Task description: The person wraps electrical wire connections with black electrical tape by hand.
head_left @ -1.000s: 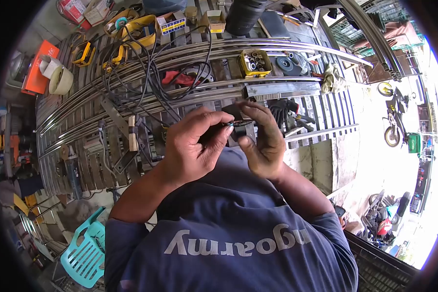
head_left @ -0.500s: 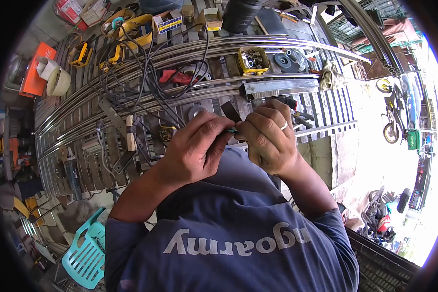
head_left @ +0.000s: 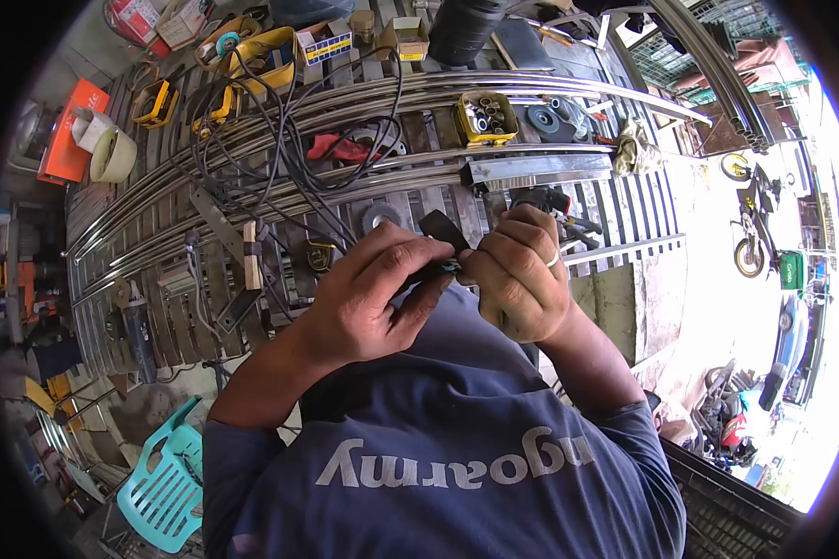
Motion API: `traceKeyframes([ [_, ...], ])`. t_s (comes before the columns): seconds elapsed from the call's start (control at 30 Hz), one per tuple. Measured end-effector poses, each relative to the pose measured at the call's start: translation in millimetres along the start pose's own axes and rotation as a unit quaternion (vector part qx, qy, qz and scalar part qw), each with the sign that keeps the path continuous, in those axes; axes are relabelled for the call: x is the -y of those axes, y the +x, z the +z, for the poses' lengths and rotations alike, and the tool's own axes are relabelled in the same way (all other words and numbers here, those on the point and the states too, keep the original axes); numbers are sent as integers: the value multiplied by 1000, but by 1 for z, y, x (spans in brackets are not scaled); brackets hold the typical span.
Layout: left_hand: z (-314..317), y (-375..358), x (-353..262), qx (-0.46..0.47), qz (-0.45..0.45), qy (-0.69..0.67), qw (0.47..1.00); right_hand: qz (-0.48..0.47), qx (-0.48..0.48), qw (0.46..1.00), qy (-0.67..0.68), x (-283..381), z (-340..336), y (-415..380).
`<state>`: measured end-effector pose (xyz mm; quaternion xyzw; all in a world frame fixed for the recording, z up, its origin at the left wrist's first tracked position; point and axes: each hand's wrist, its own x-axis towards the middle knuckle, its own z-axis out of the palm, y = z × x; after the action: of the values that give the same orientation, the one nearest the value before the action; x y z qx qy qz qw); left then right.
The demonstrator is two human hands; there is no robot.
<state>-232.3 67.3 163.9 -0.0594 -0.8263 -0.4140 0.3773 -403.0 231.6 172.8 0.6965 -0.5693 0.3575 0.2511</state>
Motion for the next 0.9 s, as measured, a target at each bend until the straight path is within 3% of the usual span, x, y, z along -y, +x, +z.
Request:
traceKeyframes([
  [0.2, 0, -2, 2, -11, -5, -10, 1000, 129, 58, 979, 146, 0, -15, 18],
  [0.5, 5, -9, -3, 46, -2, 45, 998, 271, 267, 896, 229, -3, -47, 40],
  [0.6, 4, -4, -5, 45, -67, -30, 996, 251, 277, 897, 235, -5, -49, 41],
  [0.73, 1, -3, -5, 58, -111, -66, 990, 78, 265, 950, 147, -1, -48, 45],
  [0.8, -3, -4, -2, 78, -112, -85, 987, -45, 268, 958, 94, -3, -51, 47],
  [0.9, -11, -3, -5, 114, -162, -139, 970, -130, 250, 959, 41, 2, -51, 47],
])
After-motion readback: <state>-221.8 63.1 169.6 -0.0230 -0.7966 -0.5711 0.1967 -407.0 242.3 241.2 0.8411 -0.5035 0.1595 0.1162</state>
